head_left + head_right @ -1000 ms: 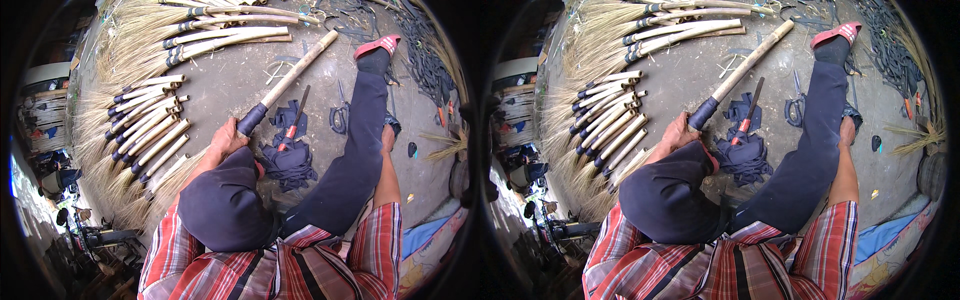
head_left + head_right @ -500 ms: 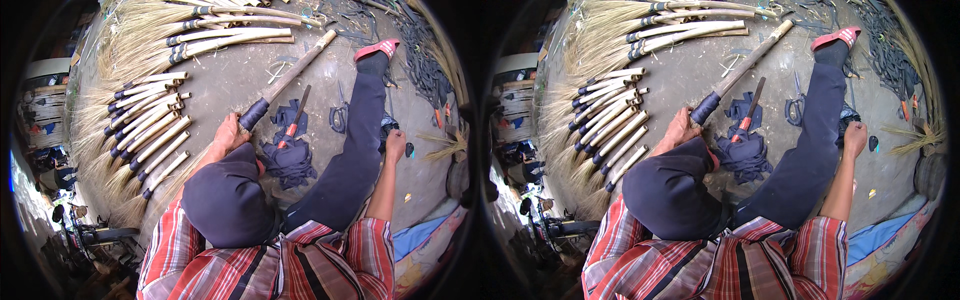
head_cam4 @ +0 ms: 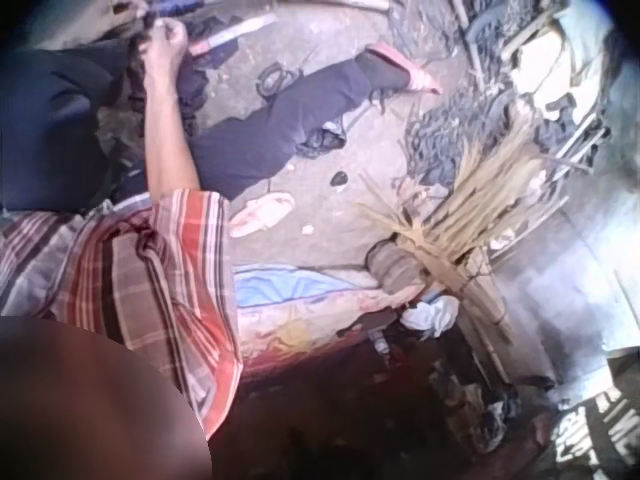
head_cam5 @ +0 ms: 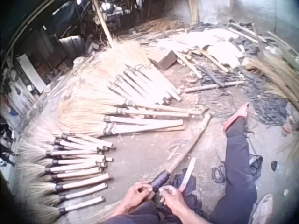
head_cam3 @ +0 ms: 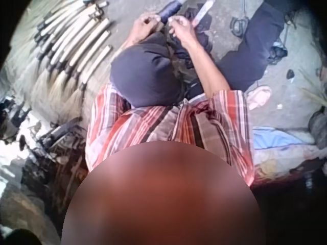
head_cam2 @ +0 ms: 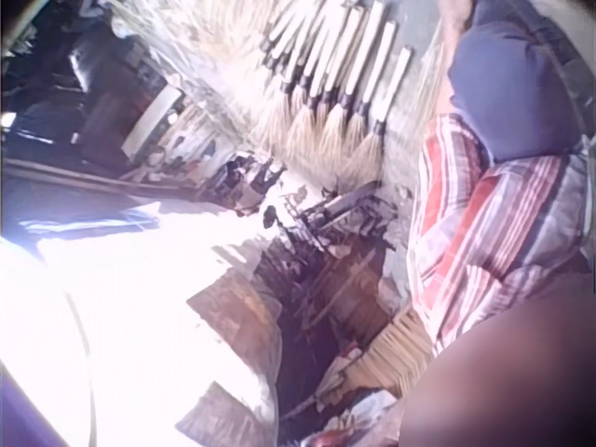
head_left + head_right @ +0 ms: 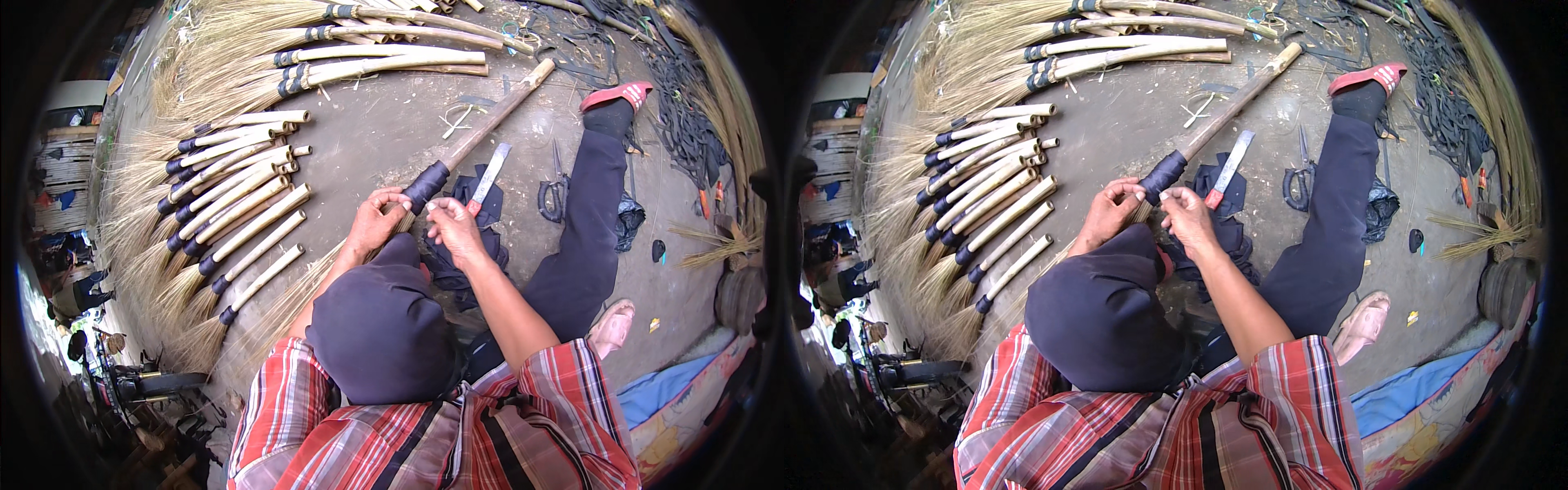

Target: The person sits on the floor and wraps a dark fabric strip around the junction of a broom's bristles and handle. They use a knife to cut the strip and a hammer to tap it into place, repeating the process to secure the binding.

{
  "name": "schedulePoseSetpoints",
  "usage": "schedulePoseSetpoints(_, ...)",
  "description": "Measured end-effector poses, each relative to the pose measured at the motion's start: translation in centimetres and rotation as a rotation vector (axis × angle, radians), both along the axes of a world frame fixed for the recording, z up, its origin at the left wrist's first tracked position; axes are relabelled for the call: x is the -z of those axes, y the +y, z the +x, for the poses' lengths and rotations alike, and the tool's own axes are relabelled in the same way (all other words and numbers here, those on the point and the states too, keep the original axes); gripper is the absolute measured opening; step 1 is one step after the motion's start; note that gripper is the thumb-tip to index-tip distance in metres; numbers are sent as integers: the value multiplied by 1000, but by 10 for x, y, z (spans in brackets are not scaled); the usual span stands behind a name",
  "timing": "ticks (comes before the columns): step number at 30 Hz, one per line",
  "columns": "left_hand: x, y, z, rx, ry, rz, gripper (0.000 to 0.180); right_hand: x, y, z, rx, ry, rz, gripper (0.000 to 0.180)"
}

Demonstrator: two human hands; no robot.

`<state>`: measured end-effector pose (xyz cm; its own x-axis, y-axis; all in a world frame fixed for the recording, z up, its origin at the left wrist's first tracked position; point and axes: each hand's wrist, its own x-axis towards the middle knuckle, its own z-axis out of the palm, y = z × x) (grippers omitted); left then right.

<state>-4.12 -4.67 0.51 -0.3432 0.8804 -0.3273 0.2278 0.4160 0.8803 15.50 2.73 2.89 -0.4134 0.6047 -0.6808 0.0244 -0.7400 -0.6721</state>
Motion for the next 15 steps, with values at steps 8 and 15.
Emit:
schedulePoseSetpoints(8,-14,4,6,45,134,-22,21,32,-14,-24,-128,-47,167,20)
schedulePoseSetpoints(15,-7,18,13,-208,176,-103,22,54,6,-3,-20,-665,397,50)
